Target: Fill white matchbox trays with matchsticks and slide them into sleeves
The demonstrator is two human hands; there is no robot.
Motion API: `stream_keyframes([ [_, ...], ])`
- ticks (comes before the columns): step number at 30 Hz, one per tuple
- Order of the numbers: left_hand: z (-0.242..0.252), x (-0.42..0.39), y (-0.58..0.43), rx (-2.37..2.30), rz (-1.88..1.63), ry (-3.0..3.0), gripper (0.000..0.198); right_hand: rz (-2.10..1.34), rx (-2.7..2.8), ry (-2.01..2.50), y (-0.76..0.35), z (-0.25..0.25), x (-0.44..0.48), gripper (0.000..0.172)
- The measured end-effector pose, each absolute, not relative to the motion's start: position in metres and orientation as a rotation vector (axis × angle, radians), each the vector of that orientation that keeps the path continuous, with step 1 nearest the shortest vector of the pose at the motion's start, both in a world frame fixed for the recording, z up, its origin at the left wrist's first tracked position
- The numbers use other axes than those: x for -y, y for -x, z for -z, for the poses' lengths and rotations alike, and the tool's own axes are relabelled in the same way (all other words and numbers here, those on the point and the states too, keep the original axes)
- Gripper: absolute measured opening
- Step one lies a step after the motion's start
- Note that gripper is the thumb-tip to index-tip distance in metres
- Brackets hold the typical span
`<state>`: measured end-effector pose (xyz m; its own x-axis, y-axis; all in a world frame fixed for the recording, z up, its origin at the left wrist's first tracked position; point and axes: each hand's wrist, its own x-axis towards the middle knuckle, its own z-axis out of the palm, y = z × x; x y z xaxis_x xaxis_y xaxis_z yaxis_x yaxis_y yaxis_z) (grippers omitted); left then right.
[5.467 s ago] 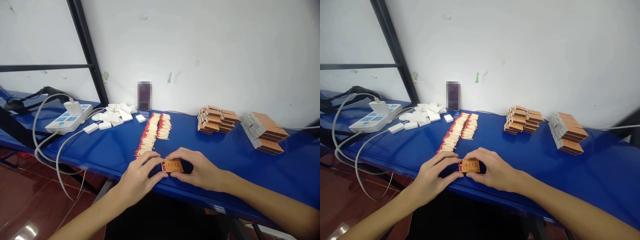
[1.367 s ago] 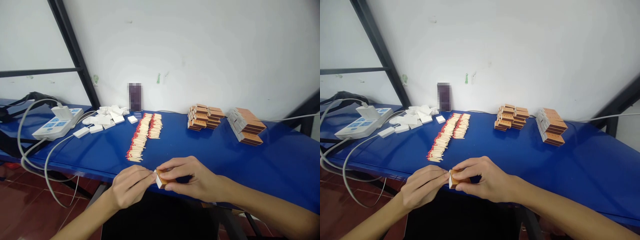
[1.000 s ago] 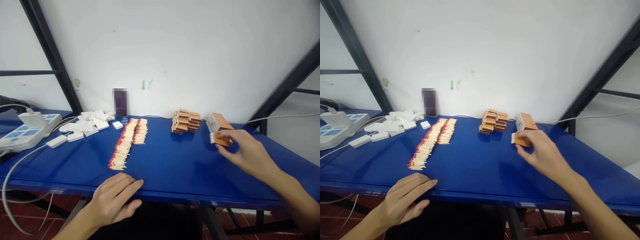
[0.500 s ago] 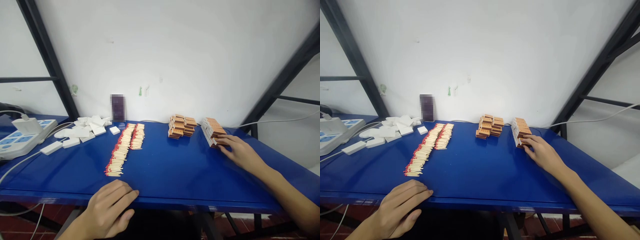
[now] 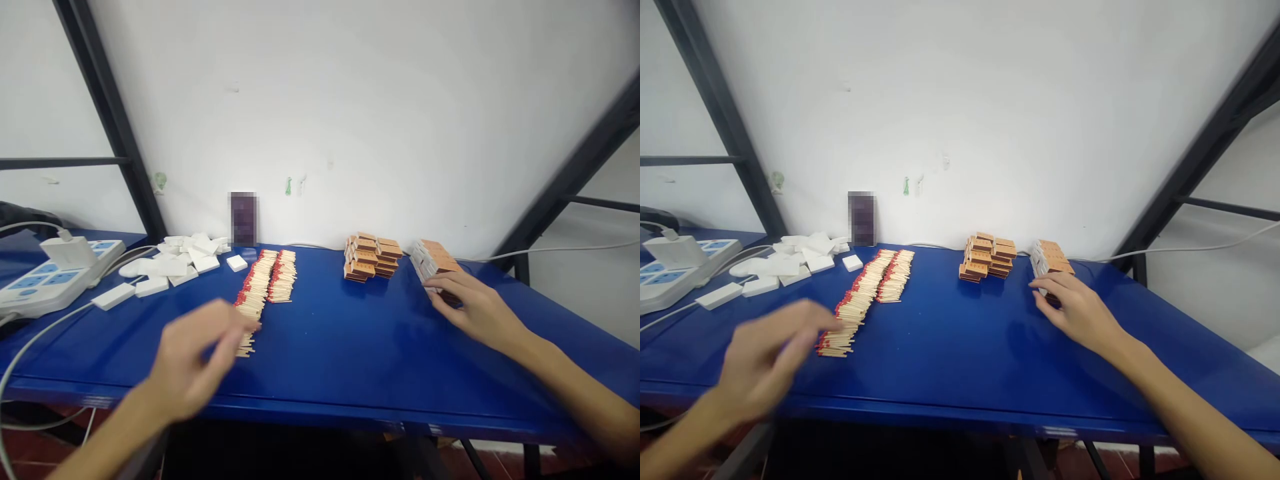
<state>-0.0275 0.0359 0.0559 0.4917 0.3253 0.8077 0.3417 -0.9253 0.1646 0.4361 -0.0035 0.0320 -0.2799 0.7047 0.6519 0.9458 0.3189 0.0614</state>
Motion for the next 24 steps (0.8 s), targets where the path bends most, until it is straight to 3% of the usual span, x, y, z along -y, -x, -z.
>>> stream_keyframes([
  [2, -0.079, -0.080, 0.033, 0.881, 1.259, 2.571, 0.023, 0.552, 2.151, 1.367, -0.411, -0.039, -0.004, 0.020],
  [5, -0.093, -0.152, 0.037, 1.031, 0.630, 2.552, 0.036, 0.562, 2.245, 1.259, -0.377, -0.048, -0.024, 0.020],
  [11, -0.063, -0.210, 0.045, 0.977, 0.212, 2.638, 0.058, 0.641, 2.349, 1.397, -0.347, -0.051, -0.063, 0.032],
  [17, -0.051, -0.208, 0.062, 0.965, 0.161, 2.655, 0.047, 0.607, 2.279, 1.444, -0.355, -0.050, -0.077, 0.031],
  [24, -0.072, -0.193, 0.075, 0.963, 0.427, 2.680, 0.033, 0.434, 2.174, 1.580, -0.378, -0.055, -0.094, 0.030],
])
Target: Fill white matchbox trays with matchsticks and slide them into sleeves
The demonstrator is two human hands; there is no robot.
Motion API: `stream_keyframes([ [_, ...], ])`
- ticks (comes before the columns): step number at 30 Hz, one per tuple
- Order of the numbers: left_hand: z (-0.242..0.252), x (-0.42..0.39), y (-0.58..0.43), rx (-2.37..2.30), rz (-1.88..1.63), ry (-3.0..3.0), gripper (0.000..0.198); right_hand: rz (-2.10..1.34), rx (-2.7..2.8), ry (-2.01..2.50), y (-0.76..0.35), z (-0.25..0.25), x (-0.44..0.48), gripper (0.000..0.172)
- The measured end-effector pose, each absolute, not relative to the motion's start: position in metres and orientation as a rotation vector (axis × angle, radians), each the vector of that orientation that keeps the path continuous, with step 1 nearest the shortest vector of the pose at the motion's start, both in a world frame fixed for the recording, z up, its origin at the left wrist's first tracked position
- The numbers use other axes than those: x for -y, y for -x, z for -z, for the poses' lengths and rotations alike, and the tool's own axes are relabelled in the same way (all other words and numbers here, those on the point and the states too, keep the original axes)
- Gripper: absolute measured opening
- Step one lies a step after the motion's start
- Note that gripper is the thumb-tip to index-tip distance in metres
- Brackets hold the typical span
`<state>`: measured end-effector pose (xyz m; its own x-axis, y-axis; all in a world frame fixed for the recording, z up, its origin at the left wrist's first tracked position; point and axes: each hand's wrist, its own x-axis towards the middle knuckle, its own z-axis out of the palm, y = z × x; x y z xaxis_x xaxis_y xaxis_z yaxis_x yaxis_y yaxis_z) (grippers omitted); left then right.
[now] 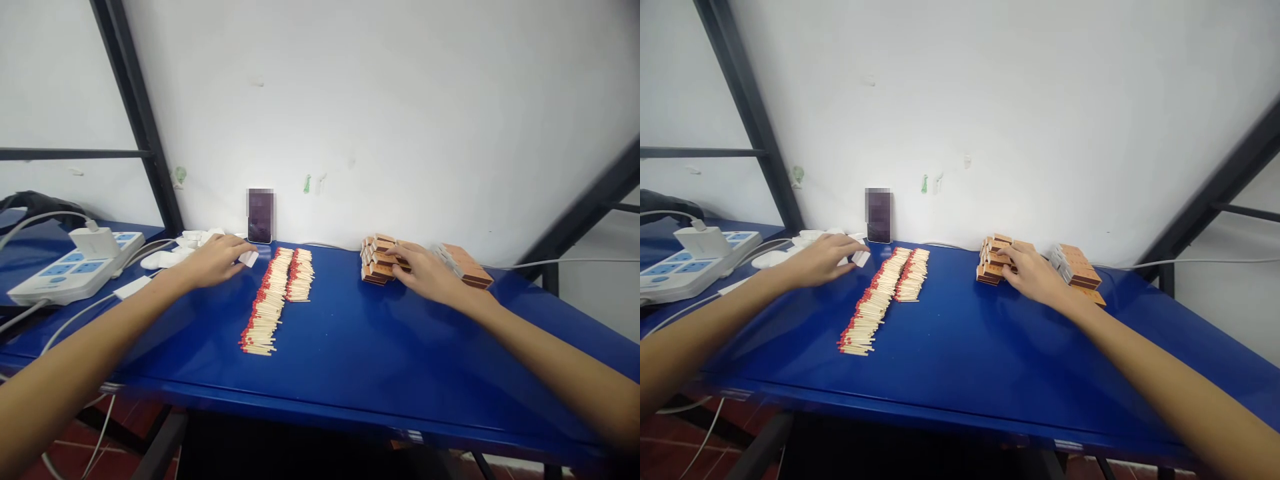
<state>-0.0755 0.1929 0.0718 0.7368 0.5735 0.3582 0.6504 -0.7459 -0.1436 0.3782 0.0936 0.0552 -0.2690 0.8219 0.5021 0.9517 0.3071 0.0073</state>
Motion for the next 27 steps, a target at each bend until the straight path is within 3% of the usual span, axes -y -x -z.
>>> stream_keyframes([
  [7, -0.082, -0.109, 0.062, 0.999, 1.171, 2.624, 0.040, 0.290, 2.238, 1.633, -0.385, -0.058, -0.102, 0.034],
  [13, -0.053, -0.009, 0.030, 0.358, 0.908, 2.935, 0.040, 0.308, 2.232, 1.554, -0.375, -0.061, -0.097, 0.034],
  [18, -0.032, 0.014, 0.015, 0.687, 1.024, 2.838, 0.036, 0.302, 2.246, 1.527, -0.371, -0.066, -0.099, 0.034],
  [27, -0.015, 0.016, 0.027, 1.020, 0.903, 2.759, 0.031, 0.210, 2.204, 1.338, -0.339, -0.066, -0.069, 0.030],
])
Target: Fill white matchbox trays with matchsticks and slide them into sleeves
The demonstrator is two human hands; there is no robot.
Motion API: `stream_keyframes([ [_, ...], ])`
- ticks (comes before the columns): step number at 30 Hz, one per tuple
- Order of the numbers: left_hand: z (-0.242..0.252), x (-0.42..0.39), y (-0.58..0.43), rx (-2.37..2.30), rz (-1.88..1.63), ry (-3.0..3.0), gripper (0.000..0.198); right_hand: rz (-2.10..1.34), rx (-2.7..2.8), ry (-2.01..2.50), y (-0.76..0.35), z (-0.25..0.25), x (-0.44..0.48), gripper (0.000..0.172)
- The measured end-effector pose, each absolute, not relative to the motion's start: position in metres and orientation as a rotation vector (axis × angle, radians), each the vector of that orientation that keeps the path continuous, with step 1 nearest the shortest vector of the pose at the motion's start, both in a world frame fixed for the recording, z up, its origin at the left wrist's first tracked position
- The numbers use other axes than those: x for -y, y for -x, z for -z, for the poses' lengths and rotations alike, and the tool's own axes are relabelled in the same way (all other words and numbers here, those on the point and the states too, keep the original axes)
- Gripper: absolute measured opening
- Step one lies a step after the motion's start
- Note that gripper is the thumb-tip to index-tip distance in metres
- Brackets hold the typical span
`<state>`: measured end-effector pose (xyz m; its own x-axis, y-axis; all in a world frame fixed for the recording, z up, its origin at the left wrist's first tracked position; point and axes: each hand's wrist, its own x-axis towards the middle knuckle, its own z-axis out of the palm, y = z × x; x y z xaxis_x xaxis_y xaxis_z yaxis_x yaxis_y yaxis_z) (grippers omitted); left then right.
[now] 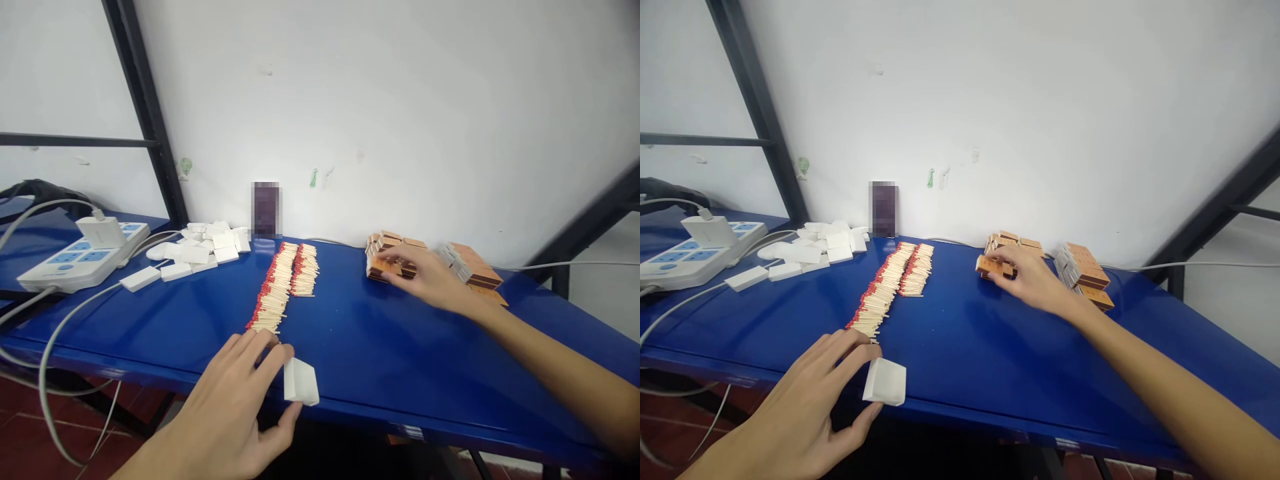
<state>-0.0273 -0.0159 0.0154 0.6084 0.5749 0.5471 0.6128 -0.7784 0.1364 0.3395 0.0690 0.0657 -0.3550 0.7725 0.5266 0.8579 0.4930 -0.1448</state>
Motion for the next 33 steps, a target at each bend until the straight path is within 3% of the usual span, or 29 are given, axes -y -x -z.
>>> stream_keyframes([
  [6, -0.008, 0.011, 0.026, 1.047, 0.817, 2.696, 0.032, 0.125, 2.487, 1.218, -0.314, -0.040, -0.042, 0.029],
  [10, -0.005, 0.007, 0.023, 1.013, 0.851, 2.658, 0.044, 0.206, 2.502, 1.188, -0.287, -0.045, -0.048, 0.029],
  [16, -0.008, 0.007, 0.028, 0.957, 0.945, 2.752, 0.042, 0.250, 2.627, 1.213, -0.230, -0.046, -0.074, 0.019],
  [22, -0.010, 0.007, 0.033, 1.031, 1.048, 2.921, 0.061, 0.200, 2.615, 1.279, -0.207, -0.035, -0.093, 0.014],
  [33, -0.014, 0.006, 0.038, 1.016, 1.111, 3.036, 0.047, -0.095, 2.631, 1.356, -0.208, -0.045, -0.069, 0.010],
])
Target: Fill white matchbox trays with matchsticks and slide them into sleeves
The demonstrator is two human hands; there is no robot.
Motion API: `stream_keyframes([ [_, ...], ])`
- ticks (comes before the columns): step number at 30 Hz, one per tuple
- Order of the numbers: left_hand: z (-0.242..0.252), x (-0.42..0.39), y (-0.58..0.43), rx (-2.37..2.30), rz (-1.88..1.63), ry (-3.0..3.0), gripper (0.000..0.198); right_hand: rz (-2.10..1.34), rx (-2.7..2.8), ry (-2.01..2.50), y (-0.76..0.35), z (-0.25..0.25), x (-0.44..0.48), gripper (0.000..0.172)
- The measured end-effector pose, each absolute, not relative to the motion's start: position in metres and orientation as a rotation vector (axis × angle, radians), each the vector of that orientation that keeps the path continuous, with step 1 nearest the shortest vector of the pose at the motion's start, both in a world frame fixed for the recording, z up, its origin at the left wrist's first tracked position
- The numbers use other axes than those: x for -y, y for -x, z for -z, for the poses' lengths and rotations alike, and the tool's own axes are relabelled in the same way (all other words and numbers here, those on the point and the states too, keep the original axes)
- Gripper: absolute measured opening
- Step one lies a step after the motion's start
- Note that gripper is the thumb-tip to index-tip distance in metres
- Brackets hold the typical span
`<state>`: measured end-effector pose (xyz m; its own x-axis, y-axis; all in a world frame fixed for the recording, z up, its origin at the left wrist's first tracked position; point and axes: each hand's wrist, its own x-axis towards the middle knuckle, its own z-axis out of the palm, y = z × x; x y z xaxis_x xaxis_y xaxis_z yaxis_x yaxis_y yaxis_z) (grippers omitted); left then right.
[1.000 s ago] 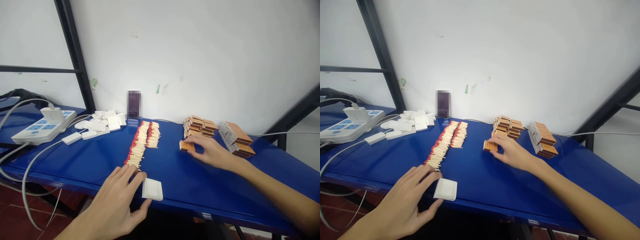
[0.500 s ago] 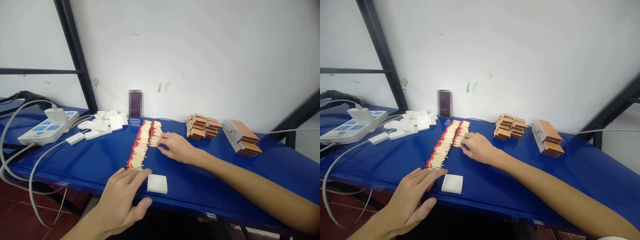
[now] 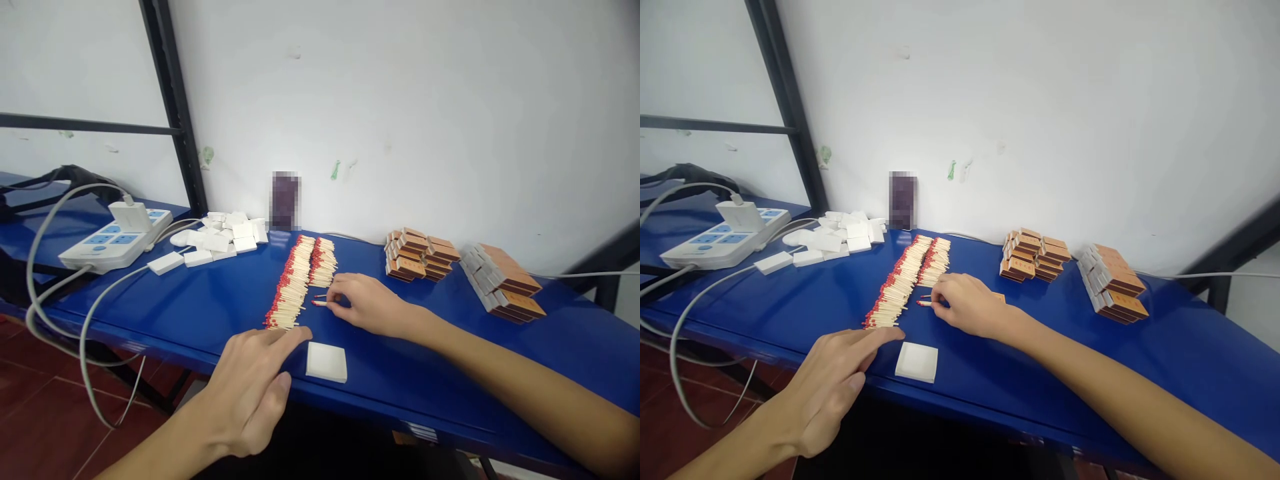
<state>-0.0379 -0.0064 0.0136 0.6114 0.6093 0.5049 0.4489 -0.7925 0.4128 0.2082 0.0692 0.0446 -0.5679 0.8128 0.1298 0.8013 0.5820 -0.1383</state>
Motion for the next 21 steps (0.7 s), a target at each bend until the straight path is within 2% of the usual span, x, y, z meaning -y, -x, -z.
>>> stream_keyframes([
  [5, -0.014, 0.005, 0.036, -0.772, -1.065, -2.546, 0.039, -0.180, 2.681, 1.374, -0.209, -0.055, -0.059, 0.016],
  [11, -0.011, 0.007, 0.032, -0.955, -0.902, -2.561, 0.023, -0.204, 2.758, 1.391, -0.213, -0.073, -0.079, 0.010],
  [19, -0.004, 0.007, 0.028, -1.059, -0.826, -2.700, 0.028, -0.331, 2.868, 1.304, -0.202, -0.071, -0.093, 0.009],
  [21, -0.004, 0.008, 0.028, -1.056, -0.858, -2.719, 0.035, -0.422, 2.889, 1.312, -0.200, -0.076, -0.092, 0.009],
])
